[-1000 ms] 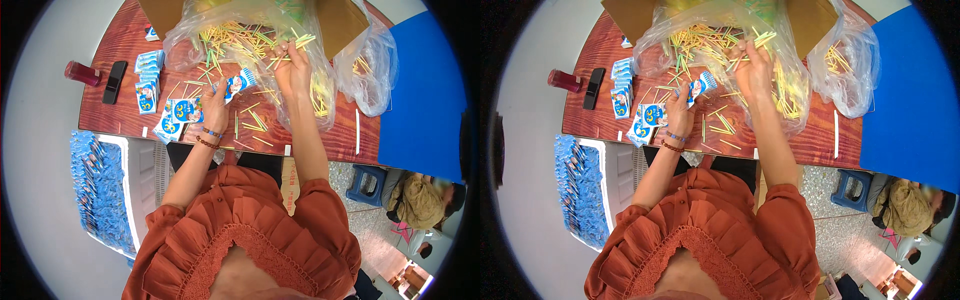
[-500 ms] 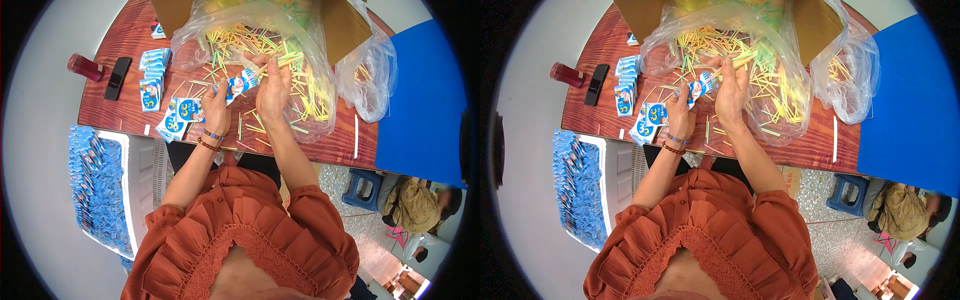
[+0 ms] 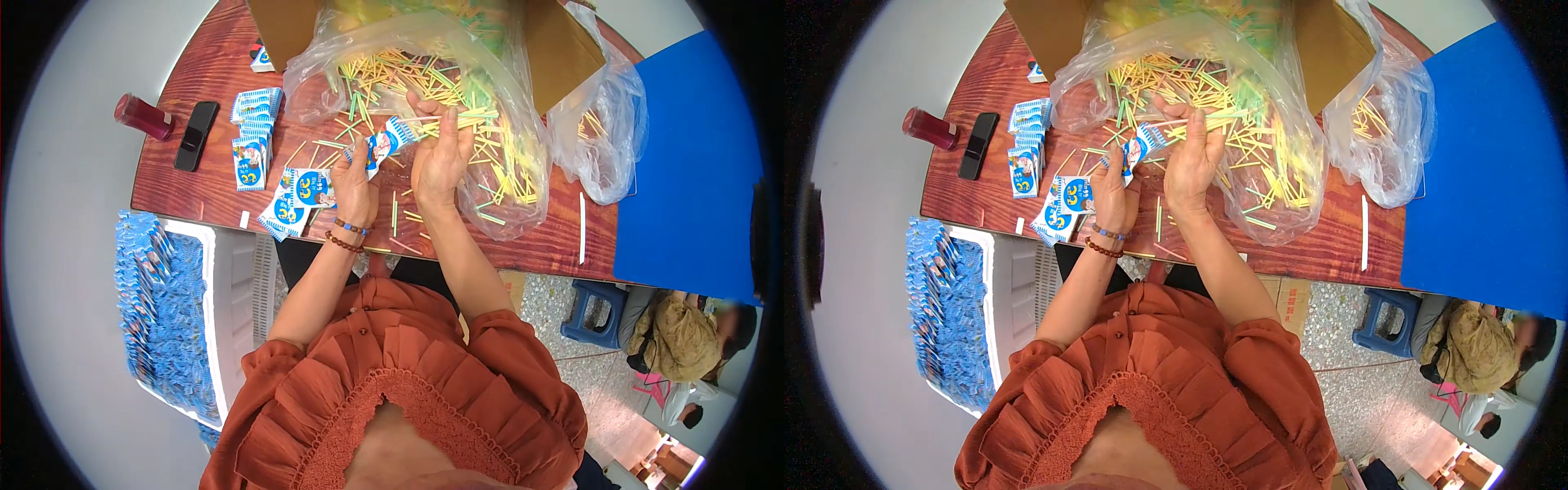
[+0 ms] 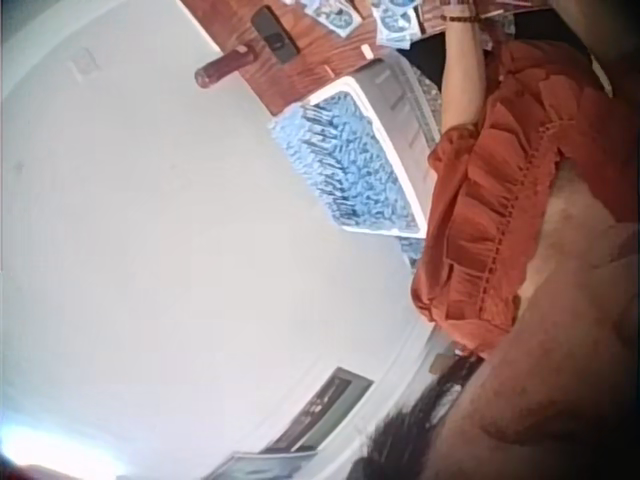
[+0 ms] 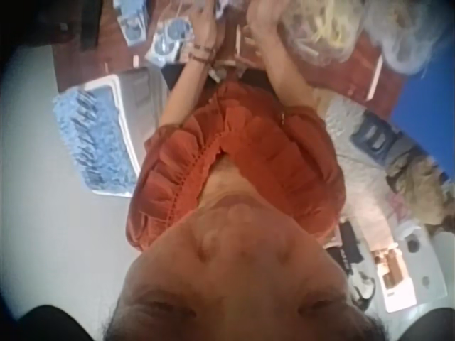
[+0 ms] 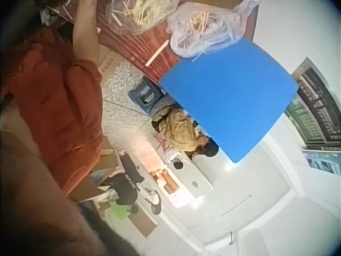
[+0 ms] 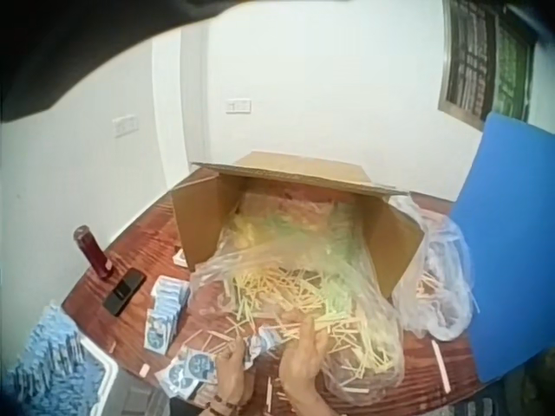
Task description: Packaging small blue packets into clear plastic bags along with yellow shredded paper filler.
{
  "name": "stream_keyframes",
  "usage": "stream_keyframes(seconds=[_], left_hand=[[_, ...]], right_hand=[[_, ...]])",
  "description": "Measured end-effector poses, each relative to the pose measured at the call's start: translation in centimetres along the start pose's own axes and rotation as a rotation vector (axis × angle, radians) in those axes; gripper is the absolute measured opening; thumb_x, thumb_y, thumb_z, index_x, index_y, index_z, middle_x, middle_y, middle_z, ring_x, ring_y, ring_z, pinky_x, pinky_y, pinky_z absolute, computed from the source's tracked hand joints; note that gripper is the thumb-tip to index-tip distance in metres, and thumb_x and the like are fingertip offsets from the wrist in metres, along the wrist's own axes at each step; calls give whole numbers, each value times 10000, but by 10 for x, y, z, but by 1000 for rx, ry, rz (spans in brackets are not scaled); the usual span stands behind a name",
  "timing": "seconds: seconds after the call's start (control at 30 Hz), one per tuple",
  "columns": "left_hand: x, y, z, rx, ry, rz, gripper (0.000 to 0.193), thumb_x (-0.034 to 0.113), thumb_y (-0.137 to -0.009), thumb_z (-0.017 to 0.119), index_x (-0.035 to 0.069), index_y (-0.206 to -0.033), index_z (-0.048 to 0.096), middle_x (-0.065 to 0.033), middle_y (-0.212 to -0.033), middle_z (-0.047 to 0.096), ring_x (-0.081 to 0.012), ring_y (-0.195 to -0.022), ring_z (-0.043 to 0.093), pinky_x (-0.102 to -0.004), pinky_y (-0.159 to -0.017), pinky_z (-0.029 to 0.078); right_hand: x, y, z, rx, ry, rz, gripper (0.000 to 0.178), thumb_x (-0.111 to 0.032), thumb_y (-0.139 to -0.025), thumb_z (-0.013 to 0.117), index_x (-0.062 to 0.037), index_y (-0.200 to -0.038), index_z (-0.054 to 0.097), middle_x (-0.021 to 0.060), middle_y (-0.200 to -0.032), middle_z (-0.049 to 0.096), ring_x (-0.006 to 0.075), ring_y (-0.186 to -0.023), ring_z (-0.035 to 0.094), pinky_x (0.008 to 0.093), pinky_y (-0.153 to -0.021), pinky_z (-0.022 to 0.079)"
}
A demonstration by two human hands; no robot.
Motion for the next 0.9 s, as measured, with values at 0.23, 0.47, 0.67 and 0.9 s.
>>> stream_keyframes(seconds=[0.23, 0.47, 0.67, 0.9], left_hand=[[1, 1, -1, 25, 7, -16, 144, 199, -958, 594, 80, -899, 648, 14, -872, 659, -55, -759, 584, -231, -673, 467], [3, 1, -5, 36, -30, 1, 158, 197, -959, 593, 73, -878, 648, 11, -848, 653, -56, -744, 585, -224, -652, 468], [5, -1, -1, 7, -74, 34, 173, 197, -958, 595, 57, -872, 647, 10, -817, 645, -49, -720, 573, -221, -620, 455], [6, -2, 7, -12, -1, 13, 183, 214, -957, 597, 62, -868, 644, 10, -814, 642, -50, -716, 566, -226, -642, 464]], right_hand=[[-2, 6, 2, 37, -22, -17, 186, -195, -1008, 453, -20, -1072, 457, 130, -947, 611, 289, -1006, 626, 379, -897, 465], [1, 6, -1, 21, 78, -6, 214, -201, -1012, 440, -3, -990, 518, 127, -938, 637, 271, -947, 648, 331, -845, 466], [0, 4, 12, -100, 378, -41, 396, -259, -1030, 369, 45, -954, 610, 185, -1078, 664, 172, -981, 606, 285, -855, 456], [15, 10, 16, -193, 443, 49, 401, -266, -1027, 385, 66, -1093, 600, 144, -1142, 642, 139, -992, 585, 304, -924, 422]])
Point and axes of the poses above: each hand's wrist, its own y-axis away from the middle knuckle, its own z-axis out of the palm, x = y × z, the point moved 7 cm from there along -y, towards the middle knuckle
